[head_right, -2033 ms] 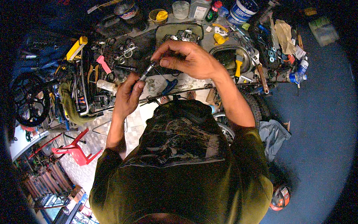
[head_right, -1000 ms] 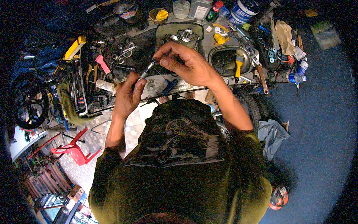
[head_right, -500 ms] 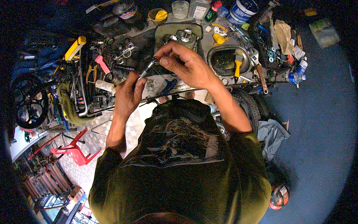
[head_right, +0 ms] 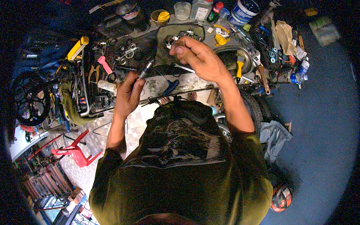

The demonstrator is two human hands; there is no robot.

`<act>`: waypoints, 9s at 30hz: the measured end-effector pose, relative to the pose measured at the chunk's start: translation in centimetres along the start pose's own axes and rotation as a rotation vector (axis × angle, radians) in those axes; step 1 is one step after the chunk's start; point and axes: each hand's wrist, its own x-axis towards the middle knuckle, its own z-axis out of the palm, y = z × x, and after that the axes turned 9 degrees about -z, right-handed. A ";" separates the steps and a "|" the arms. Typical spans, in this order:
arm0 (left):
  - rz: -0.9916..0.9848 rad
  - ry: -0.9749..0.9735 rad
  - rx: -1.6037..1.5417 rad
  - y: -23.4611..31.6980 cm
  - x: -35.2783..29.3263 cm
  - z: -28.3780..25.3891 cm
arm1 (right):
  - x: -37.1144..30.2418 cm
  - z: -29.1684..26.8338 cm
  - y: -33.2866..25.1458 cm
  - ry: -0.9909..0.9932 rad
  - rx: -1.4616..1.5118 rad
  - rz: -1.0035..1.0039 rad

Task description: The person assembles small mechanical parts on a cluttered workbench. They use a screwdriver to tighten a screw on a cylindrical component, then use a wrench to tighten a nut on the same part. The person handles various small metal pieces and tools throughout the process.

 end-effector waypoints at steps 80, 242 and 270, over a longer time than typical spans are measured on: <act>0.033 0.033 0.208 0.7 -0.7 0.1 | -0.7 2.5 -3.3 -0.124 -0.291 -0.121; 0.051 -0.037 0.336 0.5 1.3 0.2 | 1.2 0.9 -3.1 -0.265 -0.701 -0.146; 0.006 0.024 0.057 -6.6 2.7 5.3 | 1.9 2.3 0.5 -0.141 -0.612 -0.218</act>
